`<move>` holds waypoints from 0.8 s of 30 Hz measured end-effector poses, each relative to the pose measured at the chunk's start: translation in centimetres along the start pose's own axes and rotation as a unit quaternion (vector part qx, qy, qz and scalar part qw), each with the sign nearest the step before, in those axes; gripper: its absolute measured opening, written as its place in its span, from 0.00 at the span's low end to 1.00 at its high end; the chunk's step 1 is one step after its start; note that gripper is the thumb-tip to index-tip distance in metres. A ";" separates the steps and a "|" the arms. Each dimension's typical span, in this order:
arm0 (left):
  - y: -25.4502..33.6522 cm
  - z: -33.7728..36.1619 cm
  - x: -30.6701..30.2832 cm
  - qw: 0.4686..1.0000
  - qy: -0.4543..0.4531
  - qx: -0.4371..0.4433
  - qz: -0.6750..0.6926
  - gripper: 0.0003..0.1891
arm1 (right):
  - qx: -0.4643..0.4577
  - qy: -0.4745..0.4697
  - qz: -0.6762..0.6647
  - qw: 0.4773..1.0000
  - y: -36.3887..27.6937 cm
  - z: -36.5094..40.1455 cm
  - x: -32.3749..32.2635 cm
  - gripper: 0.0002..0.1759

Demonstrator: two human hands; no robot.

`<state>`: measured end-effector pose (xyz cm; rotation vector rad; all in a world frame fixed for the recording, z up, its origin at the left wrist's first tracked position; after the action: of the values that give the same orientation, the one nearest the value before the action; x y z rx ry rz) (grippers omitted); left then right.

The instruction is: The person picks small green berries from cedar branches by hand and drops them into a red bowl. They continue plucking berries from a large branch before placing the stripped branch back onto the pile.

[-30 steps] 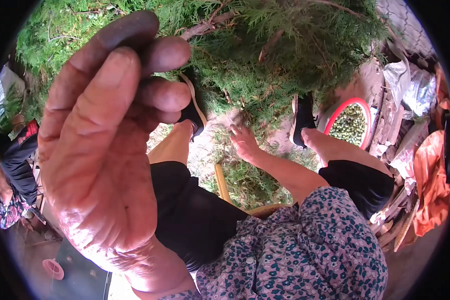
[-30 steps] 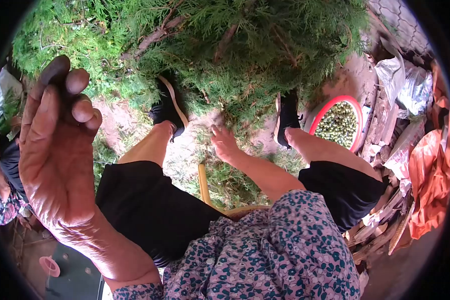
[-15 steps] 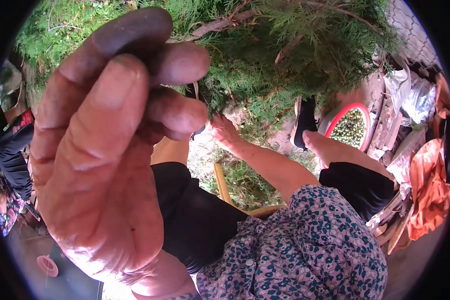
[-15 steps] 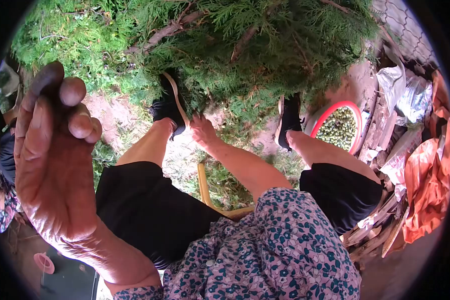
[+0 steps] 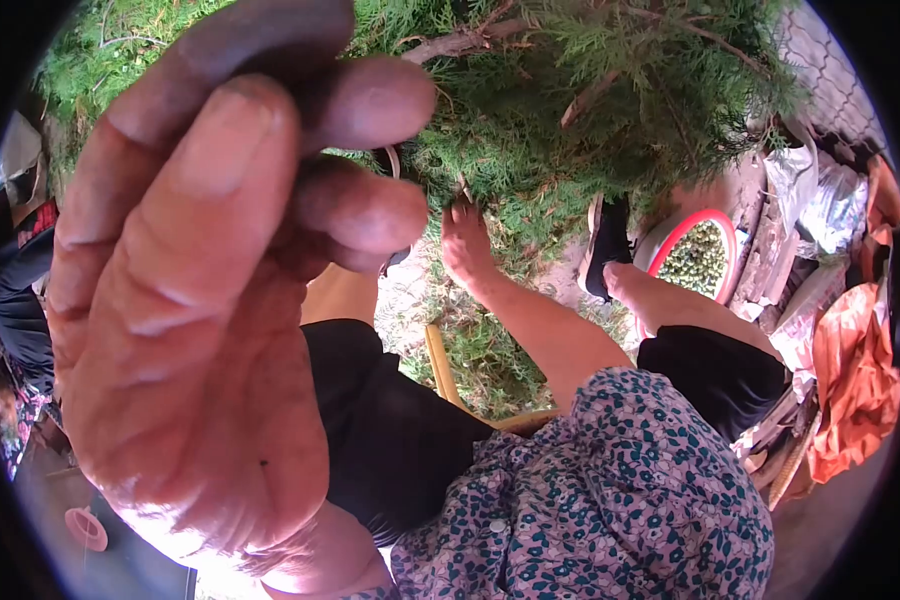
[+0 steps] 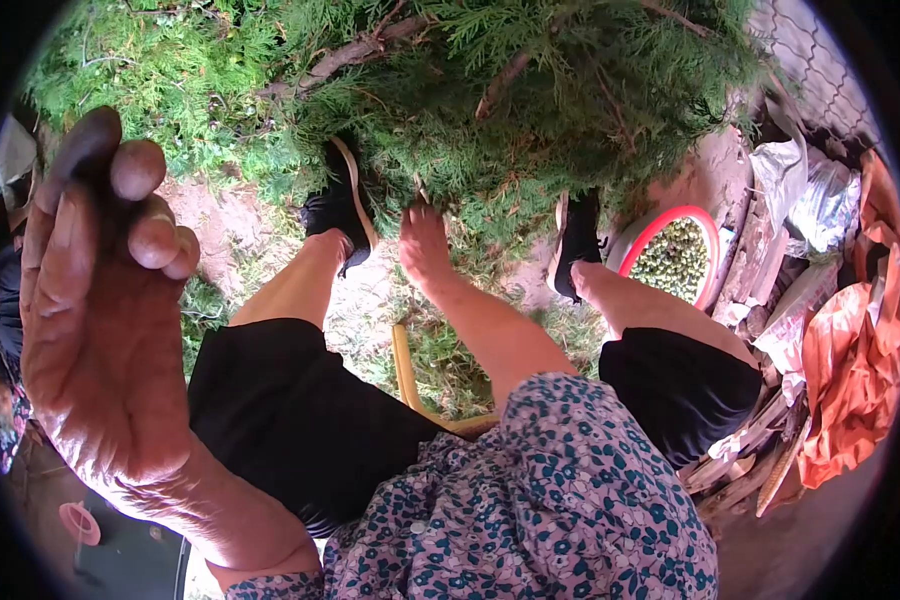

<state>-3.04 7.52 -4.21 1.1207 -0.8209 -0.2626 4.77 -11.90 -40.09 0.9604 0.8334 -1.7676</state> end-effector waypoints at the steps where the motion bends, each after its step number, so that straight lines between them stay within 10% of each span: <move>1: 0.0 0.0 0.0 1.000 0.003 0.015 0.002 0.18 | 0.008 -0.089 -0.030 0.996 0.1 2.0 -0.1 0.24; 3: 0.0 0.2 -0.1 1.000 0.016 0.013 0.012 0.18 | 0.015 -0.177 -0.061 0.982 -0.1 2.6 -0.4 0.23; 5: -0.2 0.3 -0.2 0.999 0.030 0.009 0.022 0.18 | -0.068 0.061 -0.148 0.985 -1.1 1.3 -2.1 0.23; 9: -0.5 0.5 -0.4 0.998 0.035 0.037 0.030 0.16 | -0.056 0.144 -0.220 0.963 -3.3 -8.1 -6.5 0.13; 10: -0.4 0.5 -0.5 0.997 0.050 0.054 0.040 0.15 | -0.057 0.145 -0.222 0.962 -3.2 -10.1 -7.3 0.13; 12: -0.2 0.4 -0.8 0.997 0.043 0.053 0.037 0.15 | -0.038 -0.150 -0.122 0.980 -3.0 -13.6 -7.9 0.17; 13: -0.1 0.4 -0.9 0.997 0.037 0.051 0.038 0.14 | -0.070 -0.003 -0.046 0.996 -2.9 -14.3 -4.6 0.19; 24: -0.3 0.2 0.0 0.998 0.029 0.032 0.035 0.17 | -0.143 -0.062 0.092 0.984 0.9 -2.3 -1.8 0.28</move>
<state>-3.14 7.22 -4.42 1.1522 -0.8206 -0.1462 6.63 -9.51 -39.71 0.7070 0.8610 -1.4856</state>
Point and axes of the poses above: each hand's wrist, its own z-axis away from the middle knuckle, its own x-axis out of the palm, y = z × x, the point moved 1 cm from there along -z, towards the middle knuckle, and after that the axes turned 10 degrees about -y, right-handed, at the moved point
